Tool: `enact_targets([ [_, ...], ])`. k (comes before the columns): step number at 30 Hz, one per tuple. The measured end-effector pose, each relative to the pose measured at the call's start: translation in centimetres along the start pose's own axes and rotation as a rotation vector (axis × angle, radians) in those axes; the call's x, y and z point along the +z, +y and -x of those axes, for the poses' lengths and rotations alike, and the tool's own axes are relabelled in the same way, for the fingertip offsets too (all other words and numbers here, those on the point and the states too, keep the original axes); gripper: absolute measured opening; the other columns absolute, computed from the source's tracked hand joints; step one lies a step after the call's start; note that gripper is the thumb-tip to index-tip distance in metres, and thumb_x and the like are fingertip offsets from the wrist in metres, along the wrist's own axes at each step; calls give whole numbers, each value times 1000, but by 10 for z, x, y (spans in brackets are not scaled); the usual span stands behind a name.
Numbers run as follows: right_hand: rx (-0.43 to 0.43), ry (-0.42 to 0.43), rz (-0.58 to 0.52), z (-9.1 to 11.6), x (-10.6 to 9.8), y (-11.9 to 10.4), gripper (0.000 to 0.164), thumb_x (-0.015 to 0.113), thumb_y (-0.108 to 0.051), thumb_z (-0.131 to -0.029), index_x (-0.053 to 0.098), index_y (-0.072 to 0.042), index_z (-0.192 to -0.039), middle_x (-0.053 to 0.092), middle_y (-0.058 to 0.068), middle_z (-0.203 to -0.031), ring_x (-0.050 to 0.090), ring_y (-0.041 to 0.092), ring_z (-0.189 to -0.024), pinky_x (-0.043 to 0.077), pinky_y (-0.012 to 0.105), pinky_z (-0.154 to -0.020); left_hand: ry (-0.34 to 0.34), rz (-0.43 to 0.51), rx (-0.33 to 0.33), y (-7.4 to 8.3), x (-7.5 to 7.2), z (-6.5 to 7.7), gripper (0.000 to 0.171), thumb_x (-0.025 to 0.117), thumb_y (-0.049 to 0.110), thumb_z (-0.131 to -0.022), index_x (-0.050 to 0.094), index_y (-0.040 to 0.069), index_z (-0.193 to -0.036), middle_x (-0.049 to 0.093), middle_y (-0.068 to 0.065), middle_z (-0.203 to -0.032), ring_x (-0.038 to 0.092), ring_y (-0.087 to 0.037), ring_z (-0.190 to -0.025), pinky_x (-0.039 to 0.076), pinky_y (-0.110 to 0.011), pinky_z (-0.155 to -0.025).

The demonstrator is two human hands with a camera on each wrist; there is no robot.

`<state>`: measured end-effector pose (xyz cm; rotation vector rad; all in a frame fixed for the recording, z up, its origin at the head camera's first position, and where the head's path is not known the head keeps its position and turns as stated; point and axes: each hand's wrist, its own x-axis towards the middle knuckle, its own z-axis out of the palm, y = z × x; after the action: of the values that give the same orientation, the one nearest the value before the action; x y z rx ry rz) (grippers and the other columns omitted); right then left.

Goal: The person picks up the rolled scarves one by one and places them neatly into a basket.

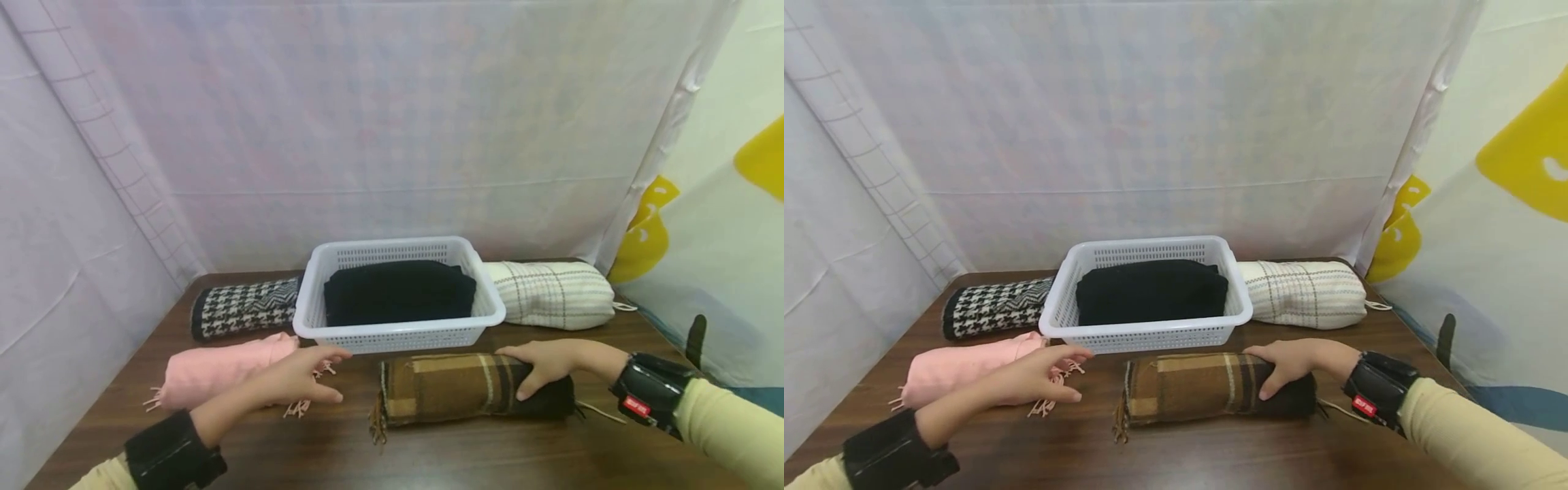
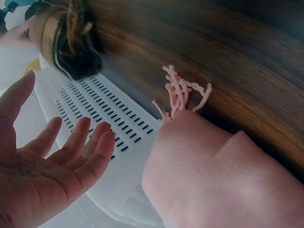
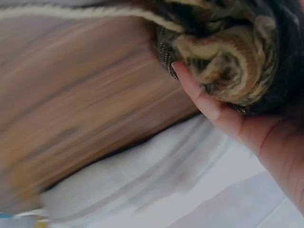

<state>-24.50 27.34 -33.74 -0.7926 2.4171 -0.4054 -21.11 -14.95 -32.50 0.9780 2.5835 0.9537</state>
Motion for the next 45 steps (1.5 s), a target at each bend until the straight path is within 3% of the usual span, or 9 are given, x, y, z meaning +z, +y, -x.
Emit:
enact_targets([
  [6,14,-38,46,-32,7,-45,82,68,-39,-79,28,-3,-141,37,21,-139,31,38,-129,28,51,-103,1,-96,31,0,9,-5,70,77,23,-69,47,-4,-126,51,-24,-123,49,-40,-111,39,-52,-93],
  [10,-16,-34,91,-52,12,-66,81,66,-40,-80,28,-4,-142,39,18,-139,36,31,-129,31,45,-103,-25,-190,15,-3,16,-7,74,78,26,-66,47,0,-128,49,-20,-126,45,-38,-116,35,-53,-97],
  [15,-7,-21,110,-62,16,-79,82,67,-45,-78,28,-10,-142,40,14,-138,38,27,-127,33,42,-102,-59,-236,-9,-5,24,-5,77,79,24,-63,46,5,-129,52,-14,-120,48,-35,-111,39,-53,-92],
  [20,4,-29,74,-56,14,-76,88,71,-44,-74,27,-14,-143,37,10,-141,36,26,-129,32,43,-103,-91,-247,-63,-10,26,-1,83,82,20,-58,43,10,-131,48,-18,-121,47,-38,-111,40,-55,-89],
  [26,32,-29,53,-46,15,-61,96,77,-42,-69,24,-12,-144,34,14,-142,33,31,-130,31,47,-102,-163,-203,-152,-19,25,1,92,83,23,-59,34,12,-136,37,-27,-129,42,-42,-116,39,-55,-91],
  [33,-3,32,30,-47,25,-46,95,80,-35,-65,28,-6,-139,40,16,-136,39,31,-125,35,46,-98,-186,-179,-128,-29,26,0,94,85,21,-55,34,8,-132,45,-22,-118,47,-36,-110,40,-52,-90],
  [38,-28,89,31,-50,31,-43,91,80,-31,-63,32,-4,-135,44,17,-132,42,31,-121,37,45,-97,-156,-123,-117,-30,28,-3,87,84,14,-53,38,3,-126,51,-18,-114,49,-36,-109,39,-52,-93],
  [45,-29,70,14,-50,31,-39,92,82,-22,-62,30,-5,-136,44,15,-131,43,29,-120,38,43,-97,-112,-75,-138,-30,32,-6,81,82,4,-50,43,1,-121,55,-17,-111,50,-36,-106,39,-53,-91],
])
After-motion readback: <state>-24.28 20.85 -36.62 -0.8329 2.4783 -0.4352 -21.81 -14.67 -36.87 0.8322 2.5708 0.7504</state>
